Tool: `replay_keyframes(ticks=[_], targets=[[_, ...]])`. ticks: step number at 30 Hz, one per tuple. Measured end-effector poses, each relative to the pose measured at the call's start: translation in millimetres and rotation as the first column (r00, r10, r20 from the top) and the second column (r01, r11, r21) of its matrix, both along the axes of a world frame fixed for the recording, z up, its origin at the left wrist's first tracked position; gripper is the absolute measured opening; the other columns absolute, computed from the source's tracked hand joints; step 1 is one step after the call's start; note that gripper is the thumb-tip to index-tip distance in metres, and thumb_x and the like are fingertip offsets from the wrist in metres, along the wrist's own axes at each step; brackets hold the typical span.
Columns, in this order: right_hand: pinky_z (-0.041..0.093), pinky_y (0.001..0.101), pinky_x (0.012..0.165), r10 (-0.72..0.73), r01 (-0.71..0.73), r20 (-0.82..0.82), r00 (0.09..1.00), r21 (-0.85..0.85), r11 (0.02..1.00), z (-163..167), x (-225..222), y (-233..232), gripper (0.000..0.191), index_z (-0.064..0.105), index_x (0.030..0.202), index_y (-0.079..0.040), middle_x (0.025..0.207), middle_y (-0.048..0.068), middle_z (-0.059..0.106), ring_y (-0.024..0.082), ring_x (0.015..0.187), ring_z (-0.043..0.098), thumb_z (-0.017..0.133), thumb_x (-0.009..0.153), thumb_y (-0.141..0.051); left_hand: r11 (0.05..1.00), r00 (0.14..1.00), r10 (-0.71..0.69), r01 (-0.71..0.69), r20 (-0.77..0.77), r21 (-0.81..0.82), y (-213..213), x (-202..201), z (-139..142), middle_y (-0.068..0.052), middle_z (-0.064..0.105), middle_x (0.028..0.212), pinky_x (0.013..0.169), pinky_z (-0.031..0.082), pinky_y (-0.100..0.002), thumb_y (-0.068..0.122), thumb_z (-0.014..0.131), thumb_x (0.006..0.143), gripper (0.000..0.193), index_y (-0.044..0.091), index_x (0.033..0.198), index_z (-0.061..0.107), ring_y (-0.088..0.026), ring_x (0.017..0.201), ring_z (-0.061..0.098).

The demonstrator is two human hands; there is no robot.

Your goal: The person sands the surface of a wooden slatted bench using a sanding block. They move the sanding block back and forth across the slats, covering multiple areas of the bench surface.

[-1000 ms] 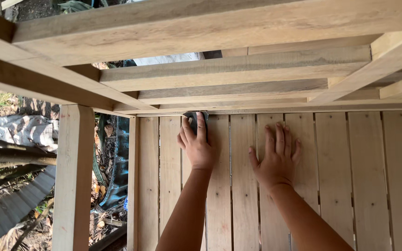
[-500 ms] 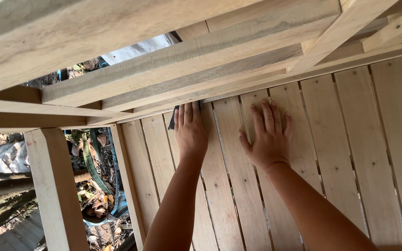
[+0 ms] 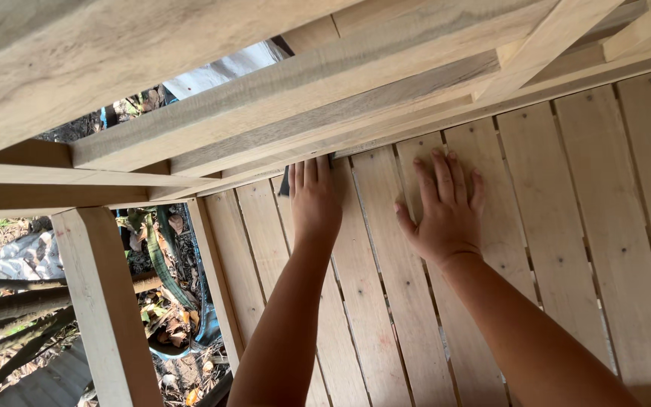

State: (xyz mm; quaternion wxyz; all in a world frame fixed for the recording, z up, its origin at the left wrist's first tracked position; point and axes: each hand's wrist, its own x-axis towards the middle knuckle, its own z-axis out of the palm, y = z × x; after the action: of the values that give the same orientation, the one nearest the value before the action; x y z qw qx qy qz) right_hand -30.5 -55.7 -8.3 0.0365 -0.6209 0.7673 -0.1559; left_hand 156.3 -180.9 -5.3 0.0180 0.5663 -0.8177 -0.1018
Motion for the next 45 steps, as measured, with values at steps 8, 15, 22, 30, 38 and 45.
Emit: replay_keyframes(ticks=[8, 15, 22, 30, 38, 45], targets=[[0.014, 0.0616, 0.124, -0.003, 0.003, -0.013, 1.000, 0.011, 1.000, 0.0, -1.8, -2.9, 0.070, 0.044, 0.155, -0.011, 0.163, 0.017, 0.033, 0.035, 0.155, 0.026, 0.051, 0.098, -0.051, 0.982, 0.992, -0.087, 0.070, -0.089, -0.177, -0.8, 4.3, 10.5, -0.027, 0.040, 0.157, 0.121, 0.023, -0.049, -0.004, 0.049, 0.089, 0.065, -0.006, 0.153, 0.039, -0.042, 0.147, 0.034], [0.013, 0.0618, 0.125, 0.003, -0.003, 0.009, 1.000, 0.009, 1.000, -1.3, -0.3, -0.4, 0.070, 0.044, 0.155, -0.011, 0.165, 0.017, 0.032, 0.035, 0.155, 0.025, 0.051, 0.099, -0.052, 0.994, 0.999, 0.049, -0.050, 0.012, 0.097, -7.2, 1.4, 7.0, -0.020, 0.048, 0.155, 0.130, 0.023, -0.046, 0.004, 0.047, 0.101, 0.049, 0.002, 0.150, 0.045, -0.036, 0.149, 0.039], [0.013, 0.0620, 0.124, 0.002, -0.002, 0.007, 1.000, 0.035, 0.999, -0.4, -1.4, -2.0, 0.071, 0.044, 0.156, -0.011, 0.165, 0.016, 0.033, 0.034, 0.156, 0.025, 0.052, 0.099, -0.052, 0.991, 0.987, 0.009, -0.030, -0.162, -0.129, -2.1, 4.8, -3.0, -0.020, 0.052, 0.148, 0.125, 0.023, -0.050, -0.005, 0.051, 0.080, 0.065, 0.001, 0.144, 0.052, -0.038, 0.145, 0.041], [0.013, 0.0621, 0.124, 0.012, -0.012, 0.006, 1.000, 0.045, 0.999, 1.1, -0.6, -1.5, 0.072, 0.043, 0.157, -0.009, 0.167, 0.016, 0.031, 0.033, 0.157, 0.024, 0.052, 0.099, -0.052, 0.990, 0.955, -0.124, 0.139, 0.271, -0.036, -15.7, 85.0, -54.2, -0.022, 0.046, 0.154, 0.124, 0.026, -0.052, 0.023, 0.046, 0.110, 0.040, 0.001, 0.143, 0.051, -0.038, 0.143, 0.043], [0.013, 0.0612, 0.124, 0.007, -0.008, 0.017, 1.000, 0.055, 0.998, 1.1, -0.5, -4.5, 0.073, 0.042, 0.157, -0.009, 0.168, 0.014, 0.030, 0.032, 0.157, 0.023, 0.051, 0.099, -0.052, 0.847, 0.467, 0.351, 0.212, 0.812, -0.488, -11.8, 24.3, -79.3, -0.035, 0.053, 0.149, 0.111, 0.036, -0.064, 0.030, 0.039, 0.119, 0.052, -0.008, 0.153, 0.050, -0.051, 0.136, 0.048], [0.012, 0.0614, 0.124, 0.004, -0.005, 0.019, 1.000, 0.058, 0.998, 0.2, -1.2, -3.7, 0.071, 0.044, 0.156, -0.010, 0.167, 0.016, 0.030, 0.033, 0.157, 0.023, 0.050, 0.099, -0.052, 0.959, 0.955, -0.168, 0.102, -0.244, -0.263, 12.5, -8.7, -77.3, -0.012, 0.053, 0.149, 0.127, 0.031, -0.052, -0.001, 0.053, 0.092, 0.059, 0.008, 0.150, 0.047, -0.032, 0.139, 0.051]])
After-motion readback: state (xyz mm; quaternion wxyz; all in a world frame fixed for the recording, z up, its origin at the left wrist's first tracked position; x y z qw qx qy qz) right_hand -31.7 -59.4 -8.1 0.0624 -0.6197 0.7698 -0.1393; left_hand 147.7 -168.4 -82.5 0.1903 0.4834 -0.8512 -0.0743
